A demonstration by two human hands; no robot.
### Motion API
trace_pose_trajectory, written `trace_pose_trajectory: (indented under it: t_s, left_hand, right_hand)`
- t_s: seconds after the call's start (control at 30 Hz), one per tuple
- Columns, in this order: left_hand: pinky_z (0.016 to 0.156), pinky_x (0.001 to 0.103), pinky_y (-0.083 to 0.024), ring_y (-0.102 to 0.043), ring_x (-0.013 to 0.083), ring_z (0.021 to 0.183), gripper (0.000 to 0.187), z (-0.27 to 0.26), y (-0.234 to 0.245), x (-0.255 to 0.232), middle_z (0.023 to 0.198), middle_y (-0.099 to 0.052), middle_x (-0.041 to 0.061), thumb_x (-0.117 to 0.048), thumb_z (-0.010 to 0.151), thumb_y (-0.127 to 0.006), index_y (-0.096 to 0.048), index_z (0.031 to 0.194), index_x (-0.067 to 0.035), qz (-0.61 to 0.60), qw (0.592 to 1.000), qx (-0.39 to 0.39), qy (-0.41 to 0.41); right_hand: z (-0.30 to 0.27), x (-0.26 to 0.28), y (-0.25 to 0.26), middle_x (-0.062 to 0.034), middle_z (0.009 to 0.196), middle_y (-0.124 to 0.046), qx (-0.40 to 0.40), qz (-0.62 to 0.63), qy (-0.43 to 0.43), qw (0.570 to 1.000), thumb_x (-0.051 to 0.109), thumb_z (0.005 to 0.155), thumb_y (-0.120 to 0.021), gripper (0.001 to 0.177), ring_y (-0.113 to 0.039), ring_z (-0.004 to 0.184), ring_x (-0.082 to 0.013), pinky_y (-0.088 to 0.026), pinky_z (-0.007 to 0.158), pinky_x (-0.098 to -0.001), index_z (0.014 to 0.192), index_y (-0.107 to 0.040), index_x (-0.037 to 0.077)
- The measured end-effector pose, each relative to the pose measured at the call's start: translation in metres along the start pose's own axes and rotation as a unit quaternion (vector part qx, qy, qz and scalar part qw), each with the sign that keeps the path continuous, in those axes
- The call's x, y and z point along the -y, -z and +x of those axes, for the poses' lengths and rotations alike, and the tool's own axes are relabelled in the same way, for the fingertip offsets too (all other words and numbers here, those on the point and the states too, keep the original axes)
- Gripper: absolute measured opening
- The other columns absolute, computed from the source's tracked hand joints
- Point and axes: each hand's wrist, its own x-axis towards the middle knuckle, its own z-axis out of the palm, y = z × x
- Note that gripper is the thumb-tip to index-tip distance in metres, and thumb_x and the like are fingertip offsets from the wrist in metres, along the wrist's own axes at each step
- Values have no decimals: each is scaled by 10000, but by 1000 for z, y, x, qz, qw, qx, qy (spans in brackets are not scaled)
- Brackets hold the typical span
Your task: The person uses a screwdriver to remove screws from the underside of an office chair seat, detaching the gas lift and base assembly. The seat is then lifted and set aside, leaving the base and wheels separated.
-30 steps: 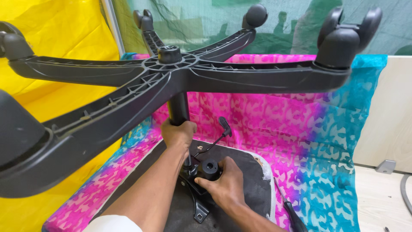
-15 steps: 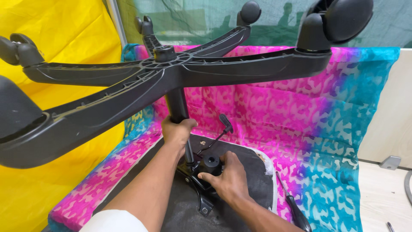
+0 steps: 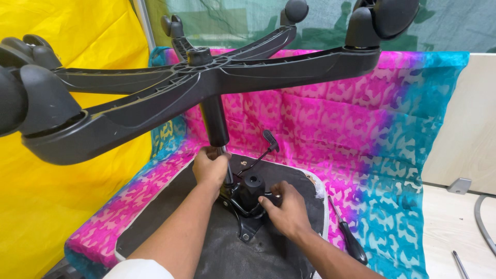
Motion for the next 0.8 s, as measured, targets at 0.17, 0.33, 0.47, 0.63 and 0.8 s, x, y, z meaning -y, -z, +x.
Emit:
trace_pose_trajectory:
  t_s: [0.17, 0.33, 0.47, 0.63, 0.8]
  left_hand:
    - [744, 351, -570, -749, 204, 773, 256, -28, -1, 35, 831, -755, 73, -158, 798, -771, -690, 1025, -72, 30, 997, 1, -64]
    - [592, 328, -528, -672, 193, 578, 168, -69, -8, 42, 654, -696, 100, -181, 839, -765, -695, 835, -28, 33, 990, 43, -133]
    - [549, 333, -502, -642, 191, 495, 207, -103, -4, 40, 554, -640, 89, -201, 843, -769, -706, 755, -24, 82, 968, 126, -199]
    - [586, 334, -548, -690, 196, 562, 127, -123, -17, 42, 704, -702, 80, -140, 840, -721, -727, 834, -14, 64, 925, 237, -289]
    - [874, 376, -580, -733, 275, 944, 269, -128, -32, 55, 1100, -719, 152, -60, 830, -664, -723, 1090, -27, 115, 892, 292, -326]
  right_hand:
    - [-8, -36, 3, -111, 1107, -734, 5, -1, -73, 997, 278, 816, -764, 368, -743, 871, -265, -566, 856, -401, 1096, -682, 54]
    - [-21, -76, 12, -112, 1107, -726, -64, -48, -48, 996, 180, 785, -745, 324, -721, 956, -289, -544, 921, -421, 1084, -692, 68]
    - [-30, -103, 29, -77, 1185, -683, -107, -133, -111, 979, 141, 802, -707, 313, -613, 1176, -304, -431, 1025, -513, 1114, -718, 154]
    - [-38, -132, 58, -43, 1252, -643, -92, -198, -208, 953, 157, 797, -724, 370, -544, 1281, -288, -422, 1064, -515, 1160, -721, 229]
    - [-48, -163, 74, -102, 1280, -610, -59, -245, -254, 934, 277, 807, -801, 434, -566, 1257, -328, -480, 1033, -499, 1224, -687, 238]
